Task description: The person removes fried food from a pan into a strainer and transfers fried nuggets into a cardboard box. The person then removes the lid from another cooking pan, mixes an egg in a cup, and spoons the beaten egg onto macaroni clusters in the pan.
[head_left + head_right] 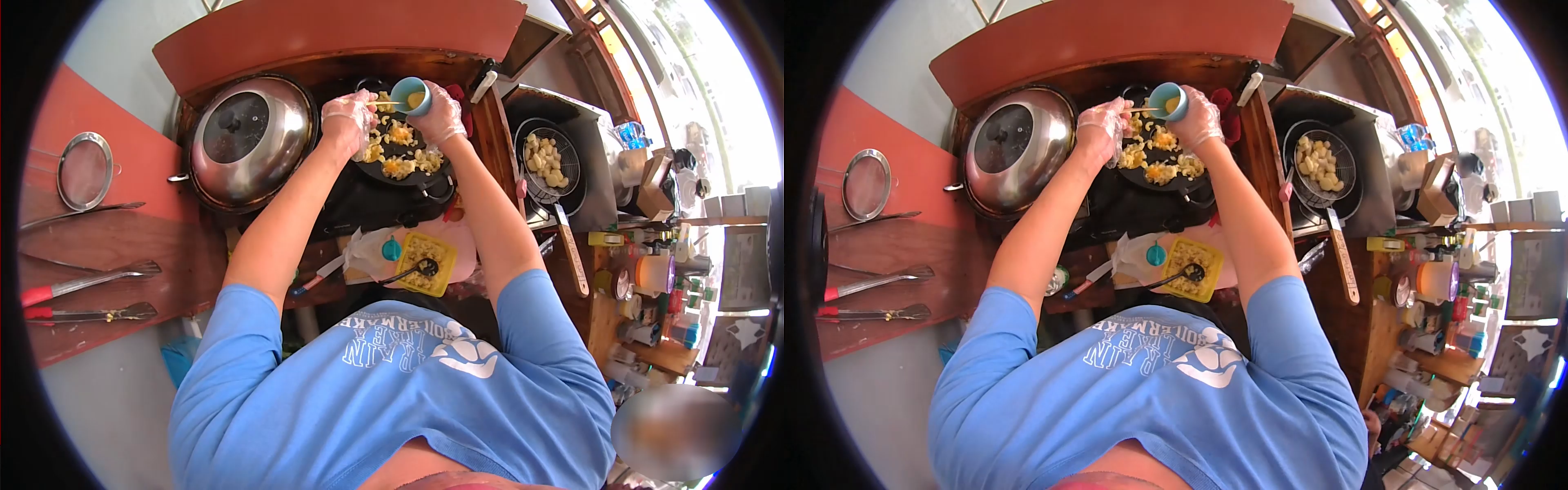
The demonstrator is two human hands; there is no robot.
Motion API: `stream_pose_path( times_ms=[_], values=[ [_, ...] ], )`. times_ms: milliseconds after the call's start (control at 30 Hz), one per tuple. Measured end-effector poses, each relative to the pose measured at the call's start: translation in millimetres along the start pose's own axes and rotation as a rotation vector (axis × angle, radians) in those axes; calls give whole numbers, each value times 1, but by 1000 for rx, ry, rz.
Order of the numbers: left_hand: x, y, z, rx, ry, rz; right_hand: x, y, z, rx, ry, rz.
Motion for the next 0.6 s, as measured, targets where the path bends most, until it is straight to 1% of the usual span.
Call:
stream_pose_path(
  times_ms=[33,100,167,367,433,533,567,600],
  values=[
    [-4,-2,-1,1,-3,-1,-5,-3,-2,-2,-2,-2],
    [-9,-7,-4,18,-19,-4,-22,-8,-11,67,70,-109],
    [-15,-17,-5,8,-45,-5,-26,-15,-13,46,88,-93],
    [-39,-41,-11,29,-44,-105,-35,-21,-7,49,151,-171],
    [-44,-48,-9,-30,-84,-157,-37,-19,1,54,177,-196],
    [-44,-53,-9,-66,-176,-291,-39,-13,14,22,215,-229],
    [-39,-56,-11,-55,-181,-286,-40,-10,19,15,219,-239],
    [-33,-61,-10,-88,-336,-358,-39,-8,23,9,204,-249]
  ],
)
Point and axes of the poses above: each hand's wrist, its own y-axis away from the middle knuckle, its own z-axis out of the back of the hand, x = y × z, the point moved 6 cm from there along -y, towards the middle knuckle, and after that the axes turned 14 degrees about -x, right-handed, at the moved point
